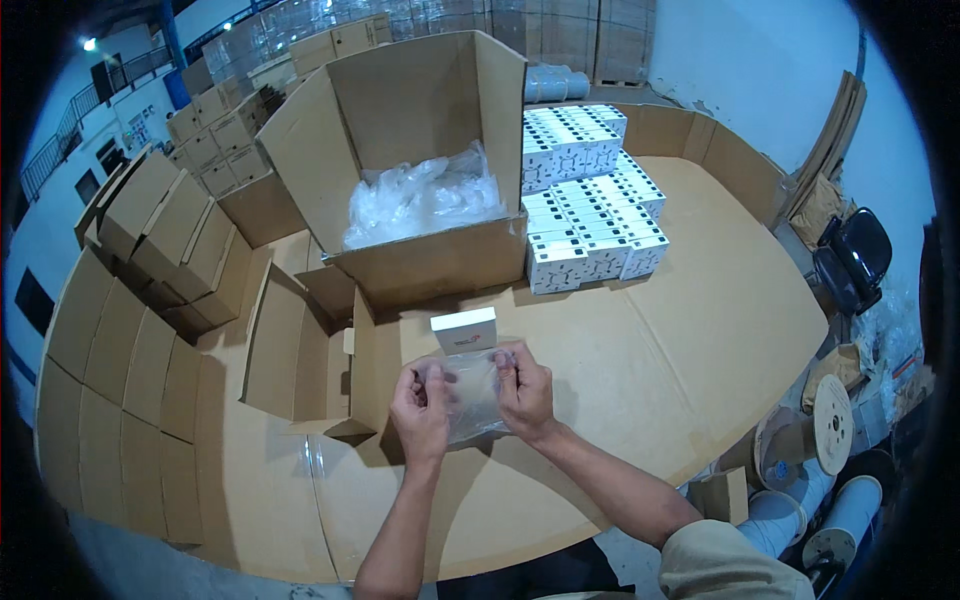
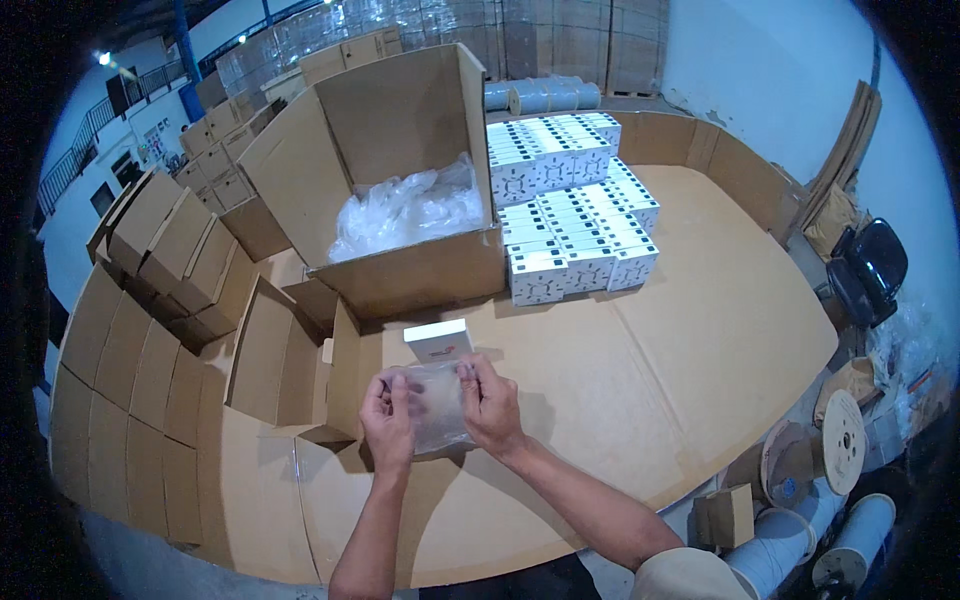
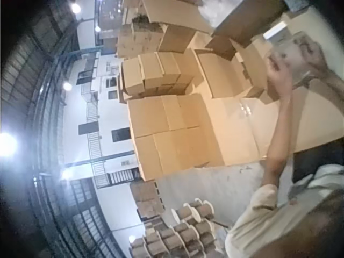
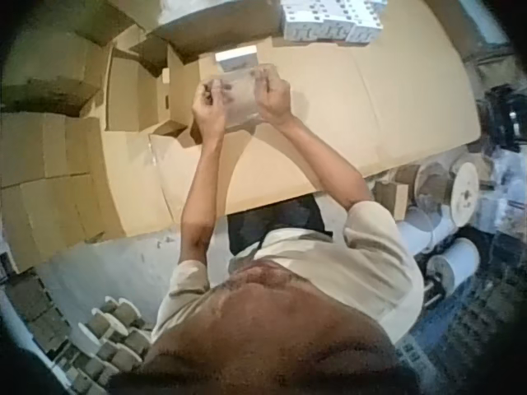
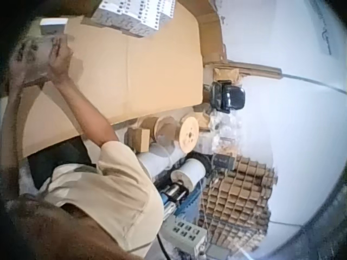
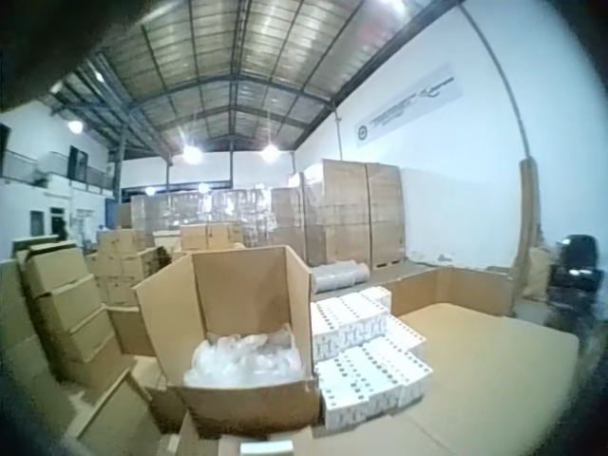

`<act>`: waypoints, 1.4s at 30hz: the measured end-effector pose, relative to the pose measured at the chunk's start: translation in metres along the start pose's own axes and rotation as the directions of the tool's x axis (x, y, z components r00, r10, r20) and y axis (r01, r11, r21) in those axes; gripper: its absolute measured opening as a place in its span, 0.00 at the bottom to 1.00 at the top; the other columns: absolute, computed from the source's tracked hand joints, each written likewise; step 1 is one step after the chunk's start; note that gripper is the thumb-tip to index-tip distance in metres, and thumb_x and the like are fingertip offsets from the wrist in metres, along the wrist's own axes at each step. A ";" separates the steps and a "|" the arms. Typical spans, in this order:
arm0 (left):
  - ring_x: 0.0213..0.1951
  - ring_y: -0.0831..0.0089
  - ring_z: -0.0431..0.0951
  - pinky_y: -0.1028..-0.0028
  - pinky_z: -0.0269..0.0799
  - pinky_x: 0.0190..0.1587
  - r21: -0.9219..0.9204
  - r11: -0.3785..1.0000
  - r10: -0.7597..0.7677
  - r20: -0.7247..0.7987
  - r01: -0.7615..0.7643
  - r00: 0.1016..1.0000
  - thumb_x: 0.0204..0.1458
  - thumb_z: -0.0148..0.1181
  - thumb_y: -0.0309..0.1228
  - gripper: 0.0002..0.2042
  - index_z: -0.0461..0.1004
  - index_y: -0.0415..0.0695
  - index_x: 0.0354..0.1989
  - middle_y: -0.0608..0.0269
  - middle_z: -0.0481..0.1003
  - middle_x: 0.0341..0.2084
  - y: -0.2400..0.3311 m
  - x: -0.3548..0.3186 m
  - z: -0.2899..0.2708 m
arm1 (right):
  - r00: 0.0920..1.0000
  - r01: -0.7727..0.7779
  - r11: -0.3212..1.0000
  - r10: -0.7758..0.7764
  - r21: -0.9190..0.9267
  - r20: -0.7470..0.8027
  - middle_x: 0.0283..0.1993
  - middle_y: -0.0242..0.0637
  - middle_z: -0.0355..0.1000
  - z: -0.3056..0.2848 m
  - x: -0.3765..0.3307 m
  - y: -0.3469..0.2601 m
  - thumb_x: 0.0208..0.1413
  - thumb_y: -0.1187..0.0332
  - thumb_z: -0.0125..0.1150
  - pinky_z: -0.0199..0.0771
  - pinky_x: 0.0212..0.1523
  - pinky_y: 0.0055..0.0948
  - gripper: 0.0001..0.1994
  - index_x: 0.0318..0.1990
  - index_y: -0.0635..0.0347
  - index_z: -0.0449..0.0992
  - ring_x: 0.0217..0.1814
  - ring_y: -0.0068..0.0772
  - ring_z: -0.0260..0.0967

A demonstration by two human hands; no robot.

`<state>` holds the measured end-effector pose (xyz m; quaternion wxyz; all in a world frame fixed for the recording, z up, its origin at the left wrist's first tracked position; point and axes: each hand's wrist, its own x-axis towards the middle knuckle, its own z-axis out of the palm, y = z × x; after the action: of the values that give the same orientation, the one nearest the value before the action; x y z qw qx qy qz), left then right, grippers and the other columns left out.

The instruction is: Packing small white boxes into plastic bags and placing them into a larger cardboard box.

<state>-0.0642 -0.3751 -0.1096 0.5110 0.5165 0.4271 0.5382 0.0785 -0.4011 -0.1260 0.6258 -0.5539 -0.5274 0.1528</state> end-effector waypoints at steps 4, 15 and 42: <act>0.25 0.85 0.66 0.80 0.63 0.28 0.188 0.967 0.204 -0.177 -0.170 0.963 0.70 0.50 0.35 0.13 0.74 0.40 0.36 0.72 0.69 0.22 -0.004 0.002 0.006 | 0.993 0.024 0.999 -0.029 0.038 0.116 0.23 0.42 0.69 0.002 -0.002 0.001 0.71 0.65 0.50 0.67 0.24 0.31 0.10 0.43 0.62 0.73 0.20 0.33 0.69; 0.26 0.84 0.65 0.79 0.64 0.29 0.236 0.942 0.291 -0.218 -0.240 0.931 0.71 0.49 0.37 0.14 0.72 0.39 0.37 0.72 0.68 0.24 -0.014 0.003 0.005 | 0.973 -0.231 0.917 0.208 0.326 0.103 0.26 0.28 0.71 0.009 0.000 0.009 0.68 0.63 0.58 0.67 0.28 0.19 0.11 0.46 0.63 0.73 0.27 0.12 0.64; 0.44 0.72 0.81 0.72 0.77 0.49 0.034 0.990 -0.140 0.270 0.136 0.953 0.50 0.74 0.26 0.22 0.73 0.38 0.52 0.58 0.80 0.42 -0.008 0.002 -0.010 | 0.992 -0.051 0.977 0.026 0.209 0.122 0.44 0.35 0.79 -0.032 0.035 0.008 0.56 0.71 0.68 0.75 0.50 0.33 0.11 0.46 0.60 0.80 0.47 0.32 0.75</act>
<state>-0.0733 -0.3712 -0.1177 0.5973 0.5582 0.3917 0.4221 0.1222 -0.3886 -0.1104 0.6457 -0.4845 -0.5333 0.2527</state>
